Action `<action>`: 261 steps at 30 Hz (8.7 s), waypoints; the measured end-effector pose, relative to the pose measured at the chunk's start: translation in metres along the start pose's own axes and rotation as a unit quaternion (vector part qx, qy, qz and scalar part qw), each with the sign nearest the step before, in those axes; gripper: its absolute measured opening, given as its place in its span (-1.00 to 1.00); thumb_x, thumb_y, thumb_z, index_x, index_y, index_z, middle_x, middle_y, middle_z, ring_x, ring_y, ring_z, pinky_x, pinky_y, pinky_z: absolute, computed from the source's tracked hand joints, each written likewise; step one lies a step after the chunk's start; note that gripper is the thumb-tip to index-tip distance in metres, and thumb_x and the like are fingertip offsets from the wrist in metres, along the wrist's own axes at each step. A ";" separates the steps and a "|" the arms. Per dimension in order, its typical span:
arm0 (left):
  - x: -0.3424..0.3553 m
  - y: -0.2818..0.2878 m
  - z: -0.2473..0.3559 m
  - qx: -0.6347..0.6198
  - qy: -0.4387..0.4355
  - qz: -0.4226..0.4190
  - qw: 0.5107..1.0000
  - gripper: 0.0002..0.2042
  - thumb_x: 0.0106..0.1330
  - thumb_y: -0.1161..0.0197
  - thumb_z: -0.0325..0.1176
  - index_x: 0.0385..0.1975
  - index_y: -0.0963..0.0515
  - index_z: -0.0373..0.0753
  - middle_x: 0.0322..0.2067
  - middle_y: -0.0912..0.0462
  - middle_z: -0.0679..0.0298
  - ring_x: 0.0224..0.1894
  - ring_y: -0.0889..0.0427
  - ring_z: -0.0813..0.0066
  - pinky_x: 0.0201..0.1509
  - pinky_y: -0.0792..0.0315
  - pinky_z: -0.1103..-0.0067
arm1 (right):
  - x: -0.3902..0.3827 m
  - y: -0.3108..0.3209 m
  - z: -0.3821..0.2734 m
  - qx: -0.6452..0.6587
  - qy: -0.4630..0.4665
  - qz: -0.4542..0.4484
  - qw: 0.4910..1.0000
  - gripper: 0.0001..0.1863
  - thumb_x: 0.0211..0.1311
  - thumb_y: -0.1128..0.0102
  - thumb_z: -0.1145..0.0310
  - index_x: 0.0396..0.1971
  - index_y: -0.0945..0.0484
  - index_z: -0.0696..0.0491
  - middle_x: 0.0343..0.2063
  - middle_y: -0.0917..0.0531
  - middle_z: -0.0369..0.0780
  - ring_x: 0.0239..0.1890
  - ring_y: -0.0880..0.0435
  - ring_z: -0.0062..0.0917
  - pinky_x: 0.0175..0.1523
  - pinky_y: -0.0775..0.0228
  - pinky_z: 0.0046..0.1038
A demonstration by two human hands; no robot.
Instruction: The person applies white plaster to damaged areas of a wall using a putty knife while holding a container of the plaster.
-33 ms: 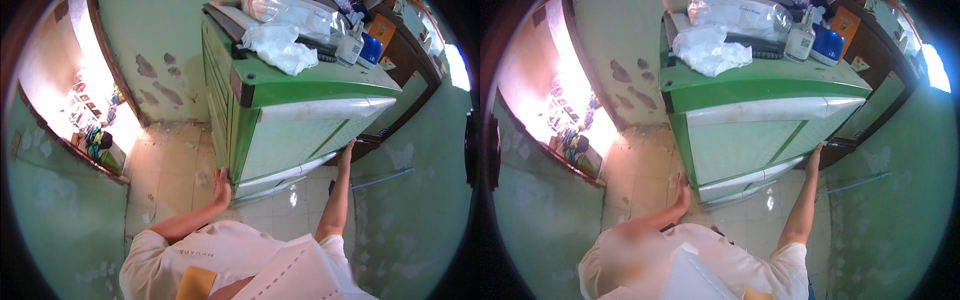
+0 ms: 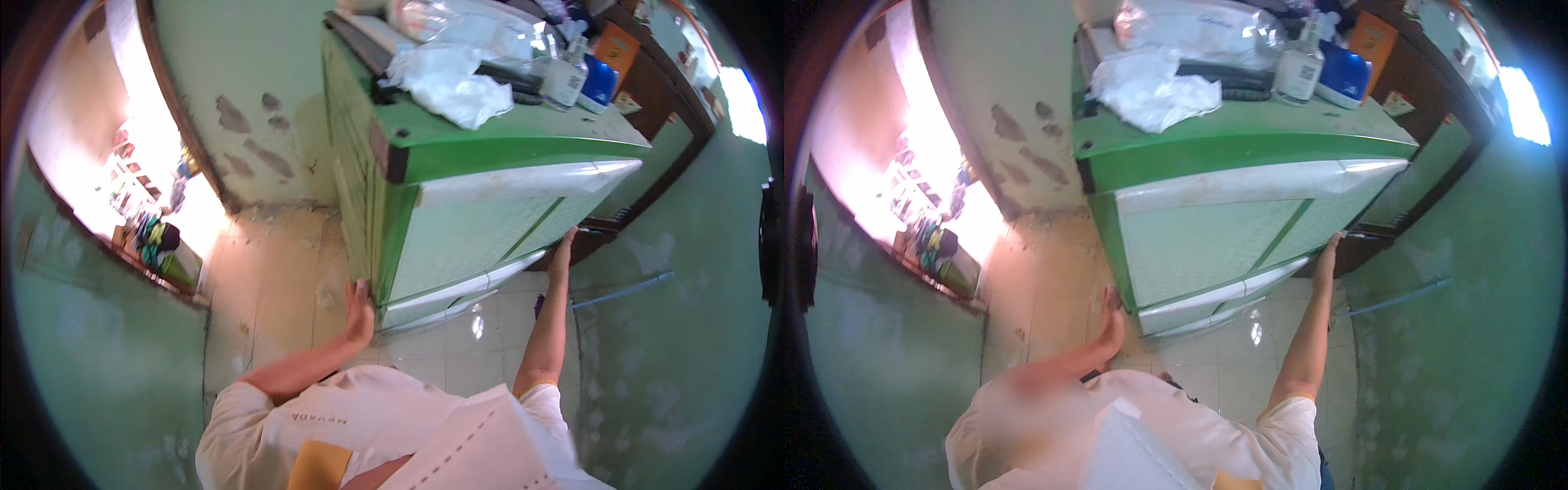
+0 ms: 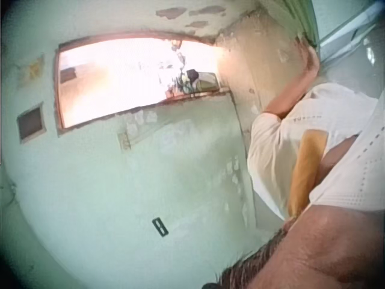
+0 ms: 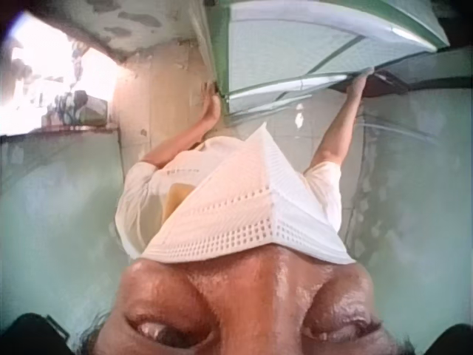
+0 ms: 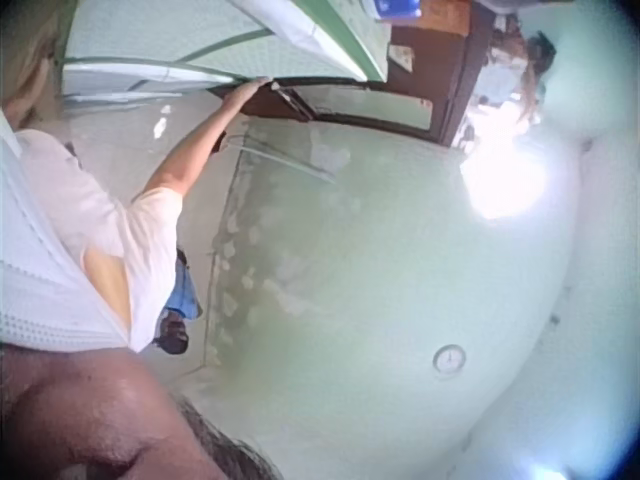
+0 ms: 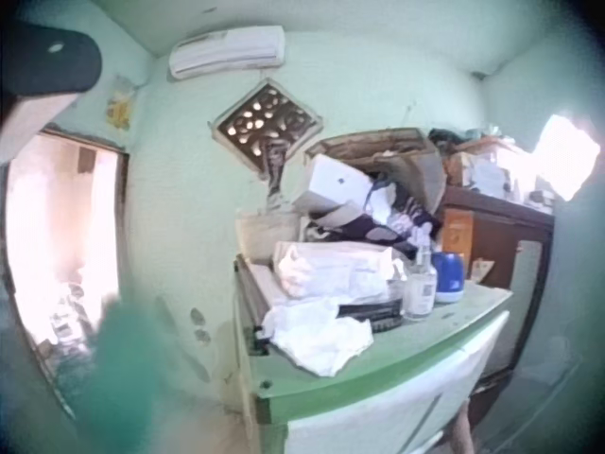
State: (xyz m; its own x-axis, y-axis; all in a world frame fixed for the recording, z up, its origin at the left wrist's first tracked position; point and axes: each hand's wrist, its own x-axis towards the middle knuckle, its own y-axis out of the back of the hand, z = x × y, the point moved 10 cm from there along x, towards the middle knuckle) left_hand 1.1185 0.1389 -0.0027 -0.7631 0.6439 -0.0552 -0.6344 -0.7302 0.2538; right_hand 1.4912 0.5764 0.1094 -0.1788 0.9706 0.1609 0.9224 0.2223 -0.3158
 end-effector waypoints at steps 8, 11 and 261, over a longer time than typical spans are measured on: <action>0.028 0.015 -0.001 -0.246 -0.044 -0.131 0.959 -0.54 0.52 0.22 0.02 -0.08 -0.37 -0.34 -0.10 -0.47 0.15 0.00 -0.42 0.37 0.18 -0.25 0.47 | -0.017 -0.022 -0.008 -0.018 0.025 0.080 0.996 -0.12 0.40 0.27 -0.29 0.35 -0.14 0.23 0.35 -0.25 -0.15 0.38 -0.18 -0.38 0.43 0.09 -0.44; 0.044 0.026 0.019 -0.289 -0.002 -0.149 0.946 -0.59 0.52 0.18 0.01 -0.33 -0.36 -0.25 -0.38 -0.43 0.28 -0.26 -0.39 0.49 -0.08 -0.29 0.52 | -0.033 -0.033 -0.015 -0.065 0.044 0.092 0.993 -0.22 0.44 0.28 -0.22 0.36 -0.18 0.14 0.36 -0.25 -0.18 0.36 -0.21 -0.36 0.43 0.06 -0.41; 0.121 0.098 0.138 -0.067 -0.276 -0.471 0.835 -0.23 0.27 -0.18 0.06 0.17 -0.16 -0.59 0.00 -0.28 -0.22 0.11 -0.30 -0.08 0.24 -0.26 0.21 | -0.549 -0.213 -0.171 -0.294 0.264 0.527 0.752 -0.07 0.31 0.21 -0.36 0.40 -0.02 0.11 0.36 -0.16 -0.05 0.33 -0.23 -0.15 0.32 -0.18 -0.11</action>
State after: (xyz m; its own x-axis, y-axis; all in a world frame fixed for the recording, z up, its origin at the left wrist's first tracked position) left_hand 0.9807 0.1771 0.1485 0.2308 0.9275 0.2942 -0.9580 0.1636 0.2357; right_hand 1.4515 -0.0197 0.2484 0.7760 0.3730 0.5086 0.4763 -0.8752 -0.0848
